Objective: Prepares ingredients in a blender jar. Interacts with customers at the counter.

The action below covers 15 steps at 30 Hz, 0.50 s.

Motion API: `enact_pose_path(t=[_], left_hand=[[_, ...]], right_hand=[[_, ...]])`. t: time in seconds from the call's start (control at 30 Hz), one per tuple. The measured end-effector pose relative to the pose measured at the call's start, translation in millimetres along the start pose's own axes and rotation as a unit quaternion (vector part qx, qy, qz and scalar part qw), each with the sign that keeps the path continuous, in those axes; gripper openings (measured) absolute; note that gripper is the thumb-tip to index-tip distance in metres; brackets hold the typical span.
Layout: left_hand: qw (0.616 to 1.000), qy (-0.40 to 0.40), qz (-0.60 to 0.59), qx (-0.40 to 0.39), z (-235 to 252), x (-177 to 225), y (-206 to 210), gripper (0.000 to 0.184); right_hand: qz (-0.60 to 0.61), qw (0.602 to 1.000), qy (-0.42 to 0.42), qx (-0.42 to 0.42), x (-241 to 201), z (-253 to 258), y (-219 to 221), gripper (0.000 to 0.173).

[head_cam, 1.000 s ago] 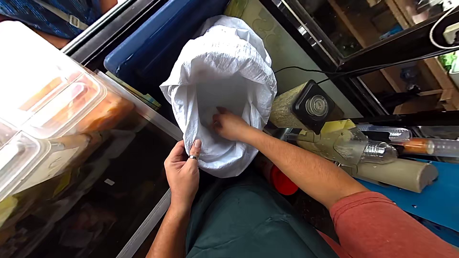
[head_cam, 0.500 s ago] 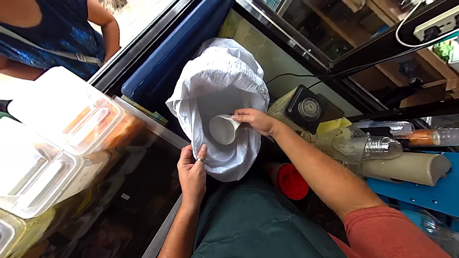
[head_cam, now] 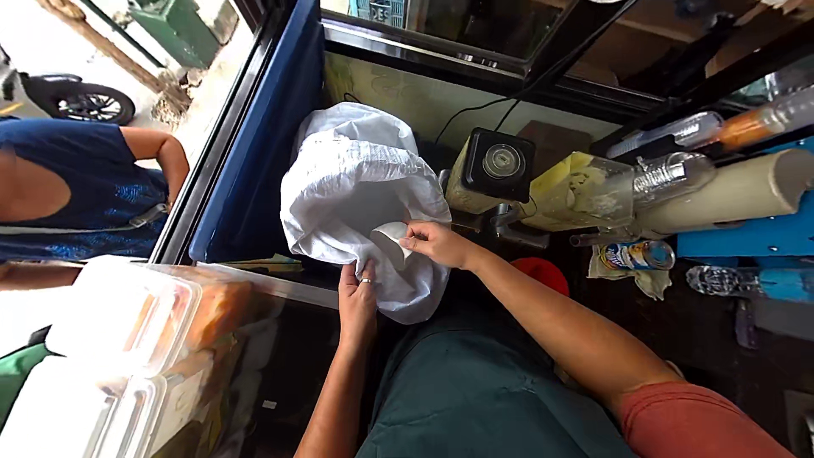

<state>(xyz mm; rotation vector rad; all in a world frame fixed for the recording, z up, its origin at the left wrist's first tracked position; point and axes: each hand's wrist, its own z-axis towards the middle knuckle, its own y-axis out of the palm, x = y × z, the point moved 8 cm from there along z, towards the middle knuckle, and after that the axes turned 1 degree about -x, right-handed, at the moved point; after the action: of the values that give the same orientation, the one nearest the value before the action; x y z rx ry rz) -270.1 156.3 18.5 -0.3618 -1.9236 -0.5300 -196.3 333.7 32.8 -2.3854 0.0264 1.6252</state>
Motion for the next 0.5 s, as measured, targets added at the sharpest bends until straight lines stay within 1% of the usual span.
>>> enact_pose_path(t=[0.07, 0.13, 0.17, 0.27, 0.33, 0.4, 0.43, 0.5], left_hand=[[1.000, -0.004, 0.002, -0.012, 4, -4, 8, 0.024], [0.999, -0.014, 0.026, 0.012, 11, -6, 6, 0.023], [0.999, -0.011, 0.034, 0.019, 12, -4, 4, 0.024], [0.999, 0.020, 0.027, 0.013, 5, 7, -3, 0.026], [0.999, 0.029, 0.022, 0.004, -9, 10, -12, 0.039], [0.999, 0.001, 0.032, 0.003, -29, 4, -24, 0.060], [0.999, -0.023, 0.035, -0.004, -40, -2, -26, 0.068], [0.994, -0.086, 0.051, -0.040, -63, -18, -27, 0.074]], right_hand=[[-0.009, 1.000, -0.009, -0.012, -2, -1, 10, 0.029], [0.021, 0.999, -0.019, -0.014, -3, -2, 11, 0.029], [0.047, 0.999, -0.018, 0.002, 0, -5, 6, 0.028], [0.178, 0.982, 0.004, 0.062, 17, -25, -20, 0.026], [0.273, 0.957, 0.016, 0.101, 24, -50, -39, 0.027], [0.331, 0.929, -0.007, 0.166, 24, -85, -62, 0.031], [0.336, 0.916, -0.031, 0.216, 21, -109, -79, 0.035], [0.283, 0.885, -0.088, 0.359, 11, -171, -122, 0.031]])
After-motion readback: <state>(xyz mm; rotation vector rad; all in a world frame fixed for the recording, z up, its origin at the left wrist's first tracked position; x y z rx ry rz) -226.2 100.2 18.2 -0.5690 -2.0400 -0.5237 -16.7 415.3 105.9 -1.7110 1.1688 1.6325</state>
